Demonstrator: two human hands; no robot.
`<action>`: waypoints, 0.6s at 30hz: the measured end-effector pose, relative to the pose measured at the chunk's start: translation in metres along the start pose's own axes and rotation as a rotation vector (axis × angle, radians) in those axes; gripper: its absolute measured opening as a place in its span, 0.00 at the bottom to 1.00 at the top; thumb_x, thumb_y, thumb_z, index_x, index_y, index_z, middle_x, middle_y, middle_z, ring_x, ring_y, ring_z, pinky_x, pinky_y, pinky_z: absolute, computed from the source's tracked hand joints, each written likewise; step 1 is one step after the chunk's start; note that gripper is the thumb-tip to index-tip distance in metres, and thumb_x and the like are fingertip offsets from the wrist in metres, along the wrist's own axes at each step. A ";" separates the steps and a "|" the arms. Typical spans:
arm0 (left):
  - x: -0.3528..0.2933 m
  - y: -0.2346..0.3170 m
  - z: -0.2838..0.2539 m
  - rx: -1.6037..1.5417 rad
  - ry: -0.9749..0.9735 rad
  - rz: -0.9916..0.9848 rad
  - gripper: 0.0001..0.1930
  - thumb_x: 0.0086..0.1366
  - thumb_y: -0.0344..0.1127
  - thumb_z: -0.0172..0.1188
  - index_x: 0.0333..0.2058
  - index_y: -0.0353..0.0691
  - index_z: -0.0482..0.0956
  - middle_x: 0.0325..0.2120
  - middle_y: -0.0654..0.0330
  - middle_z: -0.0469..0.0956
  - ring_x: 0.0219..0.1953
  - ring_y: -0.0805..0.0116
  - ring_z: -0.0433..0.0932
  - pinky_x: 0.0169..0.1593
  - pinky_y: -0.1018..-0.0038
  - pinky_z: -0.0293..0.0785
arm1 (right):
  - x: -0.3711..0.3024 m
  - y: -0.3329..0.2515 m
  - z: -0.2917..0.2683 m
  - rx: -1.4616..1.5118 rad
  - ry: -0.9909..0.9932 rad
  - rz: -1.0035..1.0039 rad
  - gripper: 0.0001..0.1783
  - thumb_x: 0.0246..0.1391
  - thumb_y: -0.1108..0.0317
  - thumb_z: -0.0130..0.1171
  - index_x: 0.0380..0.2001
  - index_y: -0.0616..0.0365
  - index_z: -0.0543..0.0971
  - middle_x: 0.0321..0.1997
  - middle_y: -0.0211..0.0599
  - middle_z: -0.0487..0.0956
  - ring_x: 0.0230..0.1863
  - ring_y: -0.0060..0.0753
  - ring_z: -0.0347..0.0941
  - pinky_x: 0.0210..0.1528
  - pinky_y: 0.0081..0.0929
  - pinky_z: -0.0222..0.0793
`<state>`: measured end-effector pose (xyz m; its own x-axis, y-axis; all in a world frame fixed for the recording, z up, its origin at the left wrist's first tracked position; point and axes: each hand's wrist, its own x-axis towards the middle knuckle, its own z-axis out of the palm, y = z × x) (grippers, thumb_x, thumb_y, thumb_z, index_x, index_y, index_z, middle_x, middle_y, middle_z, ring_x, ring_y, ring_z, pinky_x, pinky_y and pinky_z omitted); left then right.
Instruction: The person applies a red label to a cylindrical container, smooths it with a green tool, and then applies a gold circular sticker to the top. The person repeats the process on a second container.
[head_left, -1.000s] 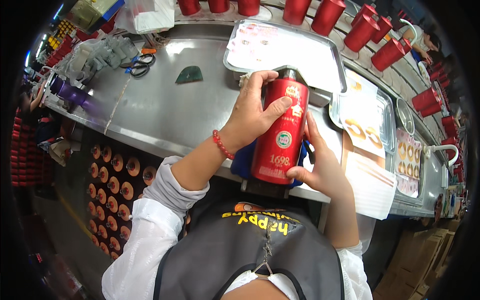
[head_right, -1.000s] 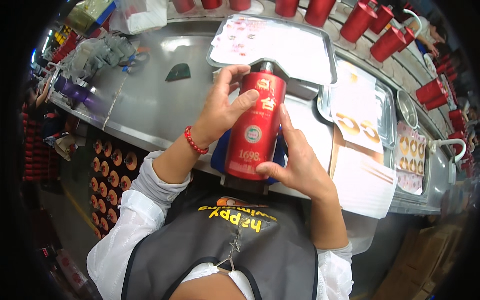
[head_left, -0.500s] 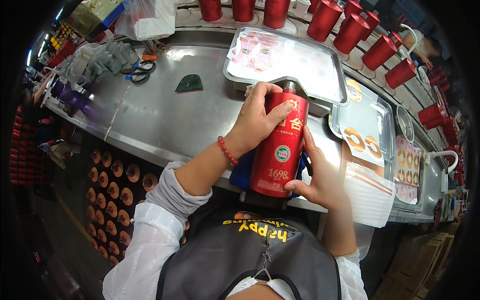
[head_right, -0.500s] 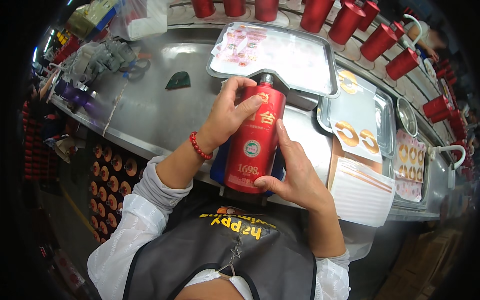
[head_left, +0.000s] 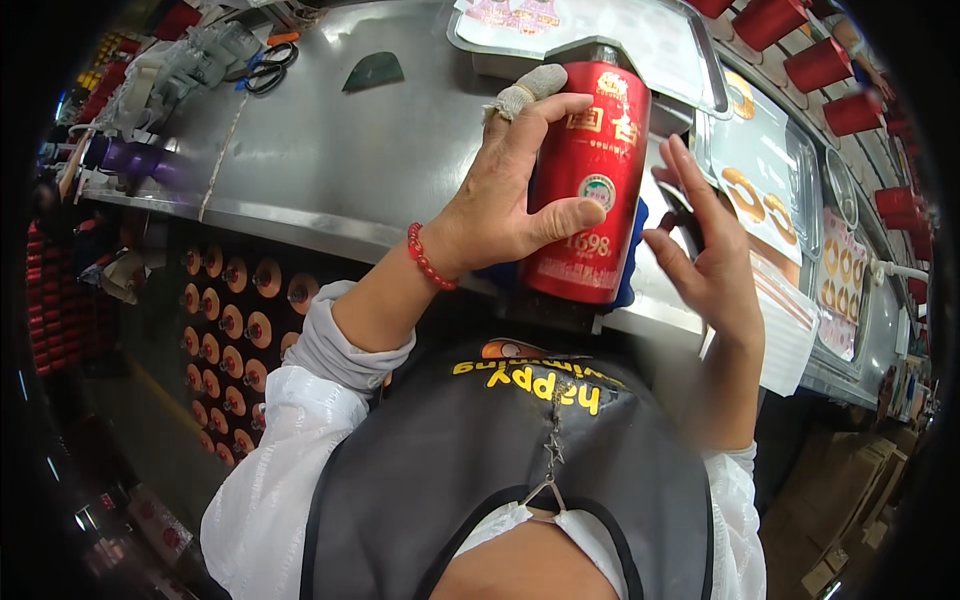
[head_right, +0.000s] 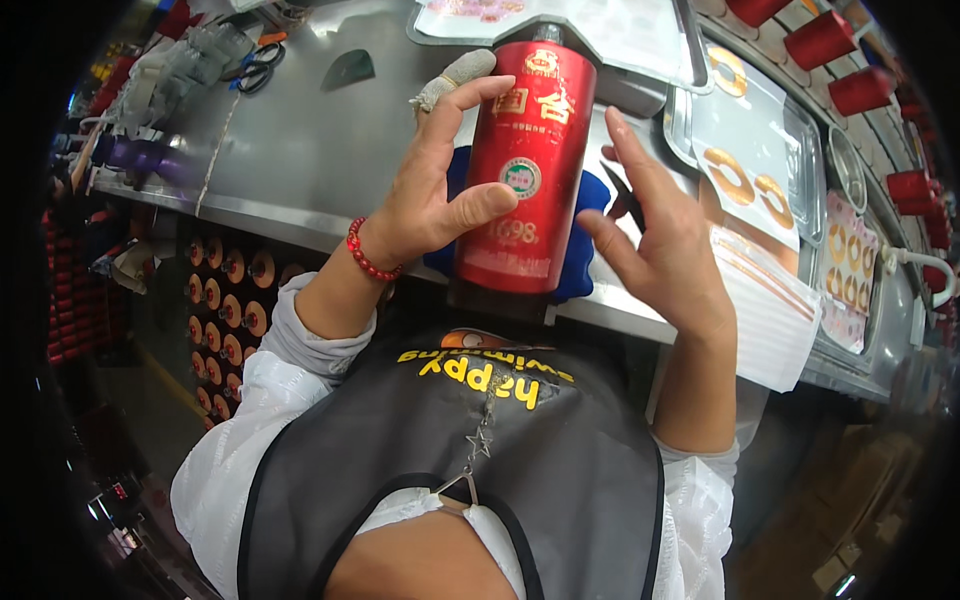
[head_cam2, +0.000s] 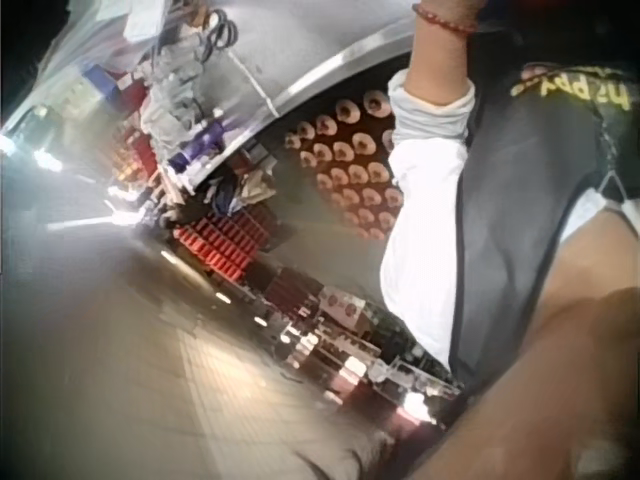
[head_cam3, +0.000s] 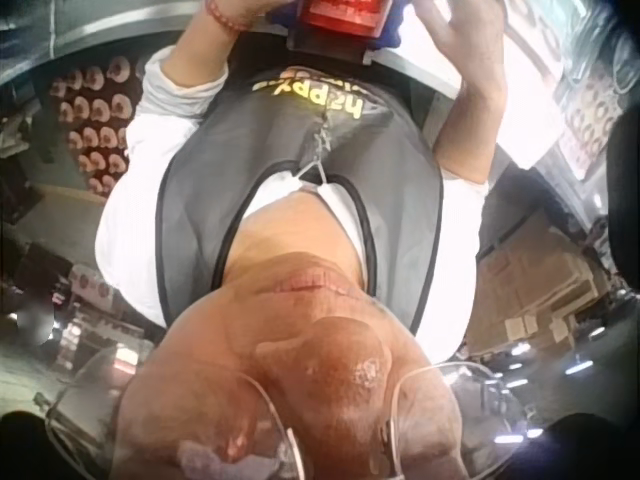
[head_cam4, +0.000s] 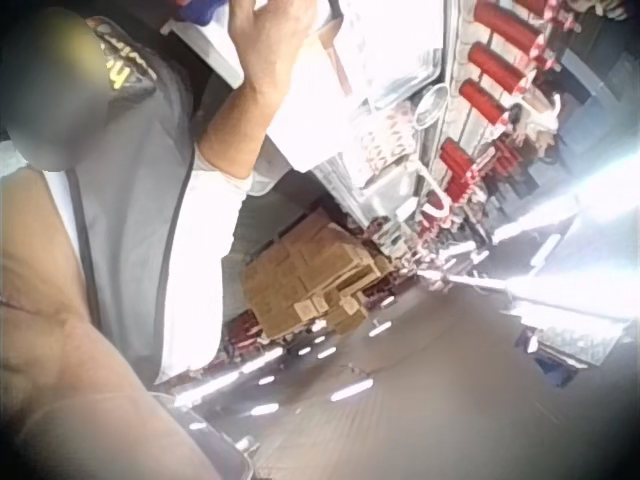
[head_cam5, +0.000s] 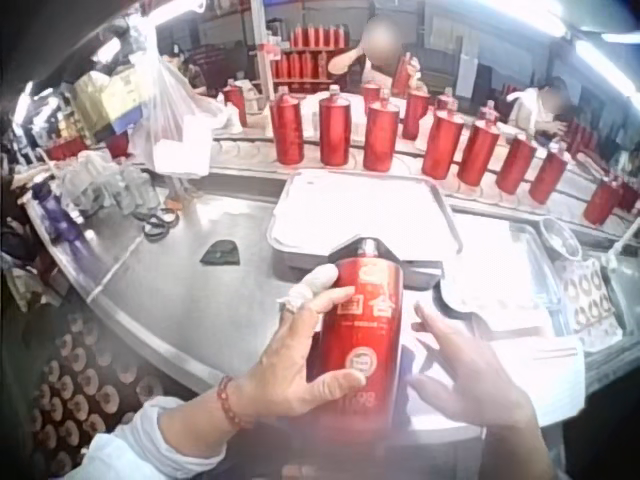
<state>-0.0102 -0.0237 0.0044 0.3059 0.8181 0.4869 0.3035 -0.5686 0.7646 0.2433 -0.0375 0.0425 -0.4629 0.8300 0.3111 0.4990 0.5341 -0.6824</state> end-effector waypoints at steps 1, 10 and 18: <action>-0.004 0.001 0.001 -0.005 -0.015 -0.010 0.47 0.56 0.65 0.67 0.65 0.43 0.60 0.65 0.42 0.57 0.66 0.42 0.56 0.69 0.53 0.53 | 0.001 -0.002 -0.005 -0.014 -0.015 0.002 0.40 0.55 0.75 0.62 0.70 0.61 0.61 0.60 0.52 0.75 0.54 0.41 0.77 0.47 0.28 0.74; -0.010 0.005 -0.001 0.031 -0.121 -0.045 0.52 0.56 0.61 0.69 0.70 0.42 0.52 0.65 0.46 0.59 0.68 0.52 0.59 0.70 0.60 0.56 | -0.001 -0.009 -0.004 0.121 0.188 0.039 0.18 0.63 0.77 0.55 0.56 0.66 0.72 0.51 0.46 0.81 0.51 0.35 0.80 0.51 0.29 0.77; -0.010 0.006 0.001 0.007 -0.024 0.013 0.58 0.53 0.57 0.72 0.70 0.37 0.44 0.64 0.38 0.57 0.66 0.42 0.58 0.70 0.56 0.52 | 0.059 -0.040 -0.021 -0.112 -0.065 -0.240 0.14 0.51 0.72 0.68 0.40 0.60 0.75 0.29 0.47 0.79 0.30 0.48 0.79 0.33 0.35 0.74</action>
<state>-0.0106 -0.0355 0.0031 0.3318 0.8083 0.4864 0.3058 -0.5800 0.7551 0.2115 -0.0061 0.1021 -0.6219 0.6672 0.4100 0.4451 0.7319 -0.5159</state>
